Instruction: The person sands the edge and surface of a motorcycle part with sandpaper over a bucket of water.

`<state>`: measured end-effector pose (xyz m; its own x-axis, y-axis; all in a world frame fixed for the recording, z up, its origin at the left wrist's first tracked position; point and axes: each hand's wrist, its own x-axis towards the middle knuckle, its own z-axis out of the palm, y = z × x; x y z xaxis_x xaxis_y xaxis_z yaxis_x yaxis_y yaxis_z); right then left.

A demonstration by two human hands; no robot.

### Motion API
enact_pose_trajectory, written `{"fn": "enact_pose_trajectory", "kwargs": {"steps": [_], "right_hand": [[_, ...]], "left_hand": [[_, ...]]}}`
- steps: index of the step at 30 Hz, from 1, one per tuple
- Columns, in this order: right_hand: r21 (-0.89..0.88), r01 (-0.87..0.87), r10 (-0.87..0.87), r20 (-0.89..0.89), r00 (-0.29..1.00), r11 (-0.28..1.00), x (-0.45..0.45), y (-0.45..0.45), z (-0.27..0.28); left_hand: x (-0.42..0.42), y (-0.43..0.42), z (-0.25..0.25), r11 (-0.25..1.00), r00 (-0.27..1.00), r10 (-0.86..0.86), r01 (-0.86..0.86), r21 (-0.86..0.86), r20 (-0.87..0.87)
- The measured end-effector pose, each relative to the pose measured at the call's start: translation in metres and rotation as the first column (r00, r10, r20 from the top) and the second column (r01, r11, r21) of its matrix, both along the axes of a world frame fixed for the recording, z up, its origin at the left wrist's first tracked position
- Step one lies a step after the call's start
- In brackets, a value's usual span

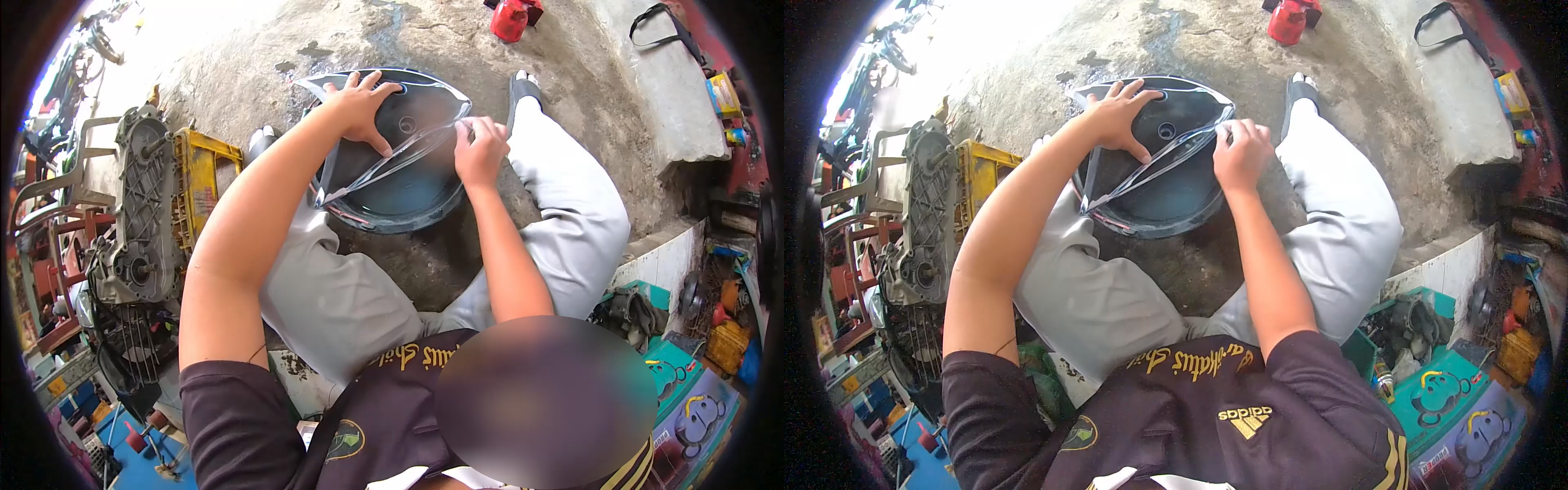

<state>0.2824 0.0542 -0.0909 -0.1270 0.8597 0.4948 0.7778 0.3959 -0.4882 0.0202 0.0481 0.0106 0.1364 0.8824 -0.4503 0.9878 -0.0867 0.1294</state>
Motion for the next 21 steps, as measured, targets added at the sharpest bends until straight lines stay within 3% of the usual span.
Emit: {"fn": "enact_pose_trajectory", "kwargs": {"steps": [2, 5, 9, 15, 19, 21], "right_hand": [[-0.031, 0.029, -0.029, 0.000, 1.000, 0.999, 0.003, -0.004, -0.005], [-0.010, -0.091, 0.090, -0.029, 0.996, 0.996, 0.000, -0.017, -0.003], [-0.052, -0.007, 0.004, -0.055, 0.999, 0.999, 0.002, -0.005, -0.006], [-0.035, -0.068, 0.068, -0.012, 0.998, 0.997, -0.002, -0.020, 0.000], [-0.100, 0.010, -0.015, -0.050, 0.999, 0.995, -0.002, -0.009, -0.002], [-0.048, -0.086, 0.086, -0.016, 0.996, 0.995, -0.004, -0.021, 0.002]], "left_hand": [[0.000, -0.004, -0.003, 1.000, 1.000, -0.002, 0.002, 0.009, 0.015], [-0.002, -0.005, -0.001, 0.999, 1.000, 0.000, 0.000, 0.033, 0.013], [-0.002, -0.004, -0.002, 0.999, 1.000, 0.006, -0.006, 0.035, 0.022], [-0.002, -0.003, -0.003, 1.000, 1.000, -0.005, 0.004, 0.031, 0.014], [-0.004, -0.004, -0.006, 1.000, 0.999, -0.002, 0.000, 0.028, 0.043], [-0.003, -0.002, -0.004, 1.000, 1.000, 0.008, -0.008, 0.017, 0.028]]}}
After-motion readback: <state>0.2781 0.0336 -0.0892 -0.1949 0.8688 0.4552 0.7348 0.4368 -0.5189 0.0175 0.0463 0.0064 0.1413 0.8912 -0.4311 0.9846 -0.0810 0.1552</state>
